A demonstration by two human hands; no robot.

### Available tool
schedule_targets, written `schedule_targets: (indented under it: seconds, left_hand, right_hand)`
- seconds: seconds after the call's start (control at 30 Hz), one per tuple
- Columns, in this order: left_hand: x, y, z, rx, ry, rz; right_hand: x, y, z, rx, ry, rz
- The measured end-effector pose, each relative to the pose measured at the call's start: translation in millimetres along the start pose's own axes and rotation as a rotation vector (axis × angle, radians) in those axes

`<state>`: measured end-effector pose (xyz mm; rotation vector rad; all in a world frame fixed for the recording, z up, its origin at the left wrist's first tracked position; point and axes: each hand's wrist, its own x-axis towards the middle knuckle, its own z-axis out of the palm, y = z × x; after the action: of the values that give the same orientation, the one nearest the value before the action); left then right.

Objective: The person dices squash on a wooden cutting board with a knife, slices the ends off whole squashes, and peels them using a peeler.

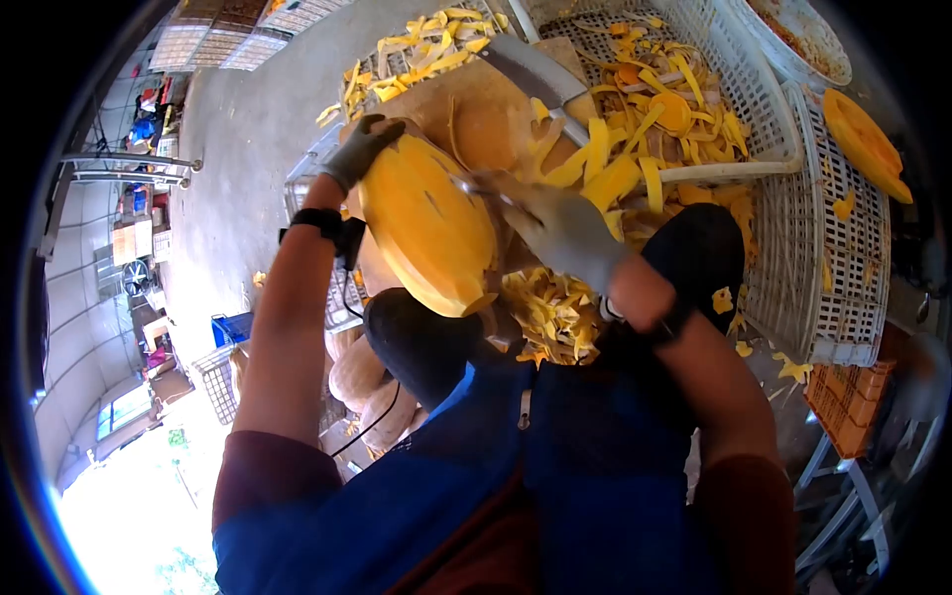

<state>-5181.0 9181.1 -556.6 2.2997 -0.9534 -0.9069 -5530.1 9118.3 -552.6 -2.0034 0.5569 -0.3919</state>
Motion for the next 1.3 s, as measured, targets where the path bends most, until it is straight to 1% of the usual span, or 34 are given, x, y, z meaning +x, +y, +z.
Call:
schedule_targets:
  seconds: [0.03, 0.07, 0.13, 0.2, 0.23, 0.3, 0.37, 0.43, 0.5, 0.6, 0.67, 0.73, 0.8, 0.9, 0.93, 0.97, 1.0, 1.07, 1.13, 1.2, 1.23, 1.3]
  left_hand:
    - [2.2, -2.3, 0.6, 0.109, 0.043, 0.035]
    - [2.0, -1.5, 1.9, 0.086, 0.052, 0.024]
    - [-7.0, 9.8, 0.9, -0.054, 0.007, -0.02]
    - [-0.9, 0.2, 2.5, -0.161, 0.04, -0.047]
    - [-1.7, -8.4, 2.6, -0.216, 0.056, -0.073]
    - [-4.9, -15.6, 0.2, -0.322, 0.046, -0.112]
    - [-4.3, -16.4, -1.1, -0.372, 0.05, -0.127]
    - [-8.2, -14.0, -1.0, -0.398, 0.051, -0.155]
    - [-6.7, -13.6, -1.0, -0.361, 0.074, -0.121]
    - [-1.2, -24.5, -2.0, -0.368, 0.065, -0.099]
    - [-7.6, -19.0, 1.8, -0.363, 0.066, -0.121]
    - [-1.1, -19.1, -2.6, -0.323, 0.082, -0.115]
    - [12.9, -36.5, -2.5, -0.25, 0.088, -0.102]
    - [5.9, -29.6, -2.3, -0.302, 0.099, -0.064]
    - [1.1, -30.1, -2.1, -0.322, 0.105, -0.054]
    - [-5.3, -21.5, 0.2, -0.459, 0.08, -0.147]
    - [-12.7, -12.9, 2.1, -0.423, 0.083, -0.137]
    - [-19.6, -0.7, 1.2, -0.349, 0.102, -0.089]
    - [-11.8, -19.6, -2.9, -0.418, 0.081, -0.041]
    - [1.5, -45.1, -5.7, -0.506, 0.025, -0.022]
    - [-6.3, -33.5, -1.1, -0.623, 0.086, -0.09]
    - [-8.6, -27.1, -0.7, -0.6, 0.088, -0.117]
  right_hand:
    - [29.1, 1.6, 4.1, -0.013, -0.028, 0.008]
    - [56.7, -0.1, 6.4, 0.013, -0.095, 0.023]
    - [98.0, -3.5, 11.6, 0.041, -0.221, 0.036]
    - [118.9, -2.5, 23.1, 0.056, -0.346, 0.033]
    - [113.8, -2.9, 25.5, -0.015, -0.321, 0.025]
    - [88.6, -9.3, 29.4, -0.164, -0.291, 0.01]
    - [36.8, -21.3, 20.1, -0.113, -0.086, -0.07]
    - [-29.0, -13.6, 15.7, -0.112, 0.028, -0.136]
    - [-85.5, -4.3, 2.0, -0.025, -0.187, -0.083]
    - [-121.2, 12.6, 0.0, -0.116, -0.254, -0.083]
    - [-62.7, -19.1, -16.6, 0.067, 0.002, -0.035]
    - [-3.7, -30.3, -10.8, -0.05, 0.039, -0.097]
    - [49.0, -40.3, -2.2, -0.031, -0.121, -0.103]
    - [72.1, -49.0, 8.2, -0.285, -0.368, -0.124]
    - [60.2, -47.2, 11.0, -0.272, -0.265, -0.167]
    - [34.9, -45.2, 13.7, -0.253, -0.166, -0.21]
    - [7.7, -44.3, 14.8, -0.232, -0.066, -0.248]
    - [-38.0, -37.6, 8.4, -0.178, -0.062, -0.273]
    - [-81.4, -30.1, -1.4, -0.141, -0.128, -0.214]
    - [-112.3, -0.7, -1.1, -0.178, -0.219, -0.056]
    - [-122.9, 6.4, 0.1, -0.193, -0.261, 0.023]
    - [-93.2, -8.4, -6.2, -0.12, -0.064, -0.088]
